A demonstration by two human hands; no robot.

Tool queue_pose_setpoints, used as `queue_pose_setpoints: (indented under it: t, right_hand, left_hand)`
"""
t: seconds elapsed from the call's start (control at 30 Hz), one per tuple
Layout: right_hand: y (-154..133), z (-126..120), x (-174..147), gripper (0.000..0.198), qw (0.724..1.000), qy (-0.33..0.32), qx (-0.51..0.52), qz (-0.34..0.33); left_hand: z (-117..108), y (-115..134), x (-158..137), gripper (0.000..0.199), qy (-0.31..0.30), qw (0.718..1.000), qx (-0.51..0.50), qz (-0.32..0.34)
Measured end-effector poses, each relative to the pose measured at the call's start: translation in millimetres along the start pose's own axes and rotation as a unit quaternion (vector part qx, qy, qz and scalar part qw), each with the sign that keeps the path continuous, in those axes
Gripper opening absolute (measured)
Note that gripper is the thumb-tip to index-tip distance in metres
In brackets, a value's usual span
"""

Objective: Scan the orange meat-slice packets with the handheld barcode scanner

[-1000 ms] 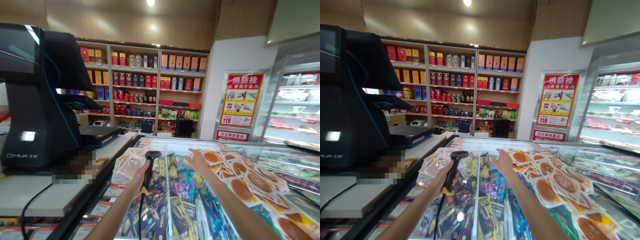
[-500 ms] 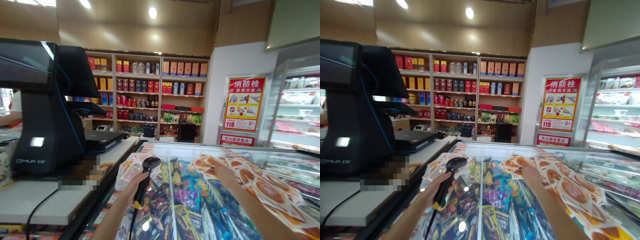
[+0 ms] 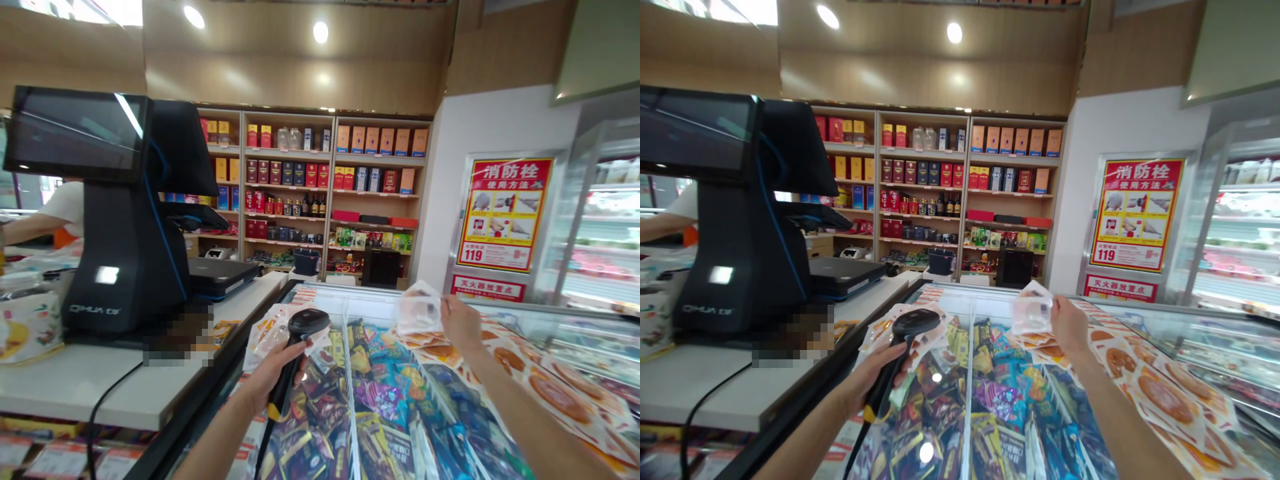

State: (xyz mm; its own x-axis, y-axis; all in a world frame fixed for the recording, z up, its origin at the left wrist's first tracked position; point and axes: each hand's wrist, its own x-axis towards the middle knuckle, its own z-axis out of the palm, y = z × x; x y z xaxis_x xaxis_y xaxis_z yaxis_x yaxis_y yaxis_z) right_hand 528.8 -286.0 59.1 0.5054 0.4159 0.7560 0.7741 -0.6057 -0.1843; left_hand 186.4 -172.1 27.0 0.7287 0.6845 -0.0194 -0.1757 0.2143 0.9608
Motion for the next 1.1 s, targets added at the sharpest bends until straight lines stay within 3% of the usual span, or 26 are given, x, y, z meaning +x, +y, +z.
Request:
queue_pose_setpoints:
  t: [0.1,0.13,0.23,0.3,0.47,0.63,0.8,1.1]
  right_hand:
    - [24.8,-6.7,8.2,0.030,0.998,0.049,-0.001,-0.030]
    - [32.7,-5.6,5.2,0.029,0.999,0.022,-0.009,-0.044]
    - [49.3,2.7,-14.9,0.023,0.985,-0.154,-0.045,-0.057]
    - [50.9,5.1,-26.8,0.022,0.976,-0.210,-0.051,-0.039]
    - [11.9,-0.7,-28.3,0.035,0.995,-0.098,0.022,0.015]
    - [-45.6,32.2,-37.7,0.026,0.969,-0.177,0.168,-0.027]
    - [-69.0,66.3,-48.4,0.026,0.944,-0.227,0.241,-0.001]
    - [-78.8,58.7,-34.9,0.026,0.961,-0.214,0.169,-0.044]
  left_hand:
    - [-4.9,-2.6,-1.8,0.029,0.002,1.000,-0.007,0.011]
    - [-5.4,-4.3,-1.6,0.029,0.000,1.000,-0.009,0.008]
    - [-3.7,-10.3,-0.7,0.028,0.007,1.000,-0.004,-0.016]
    - [-1.8,-12.9,-0.5,0.028,0.006,1.000,0.010,-0.026]
    - [0.8,-12.2,-0.2,0.026,-0.009,0.999,0.030,-0.029]
    - [3.1,-6.5,-7.4,0.025,-0.030,0.999,0.034,-0.019]
    - [-0.3,2.0,-23.8,0.022,-0.032,0.999,0.028,-0.020]
    - [-4.4,18.2,-40.2,0.025,-0.049,0.996,0.063,-0.027]
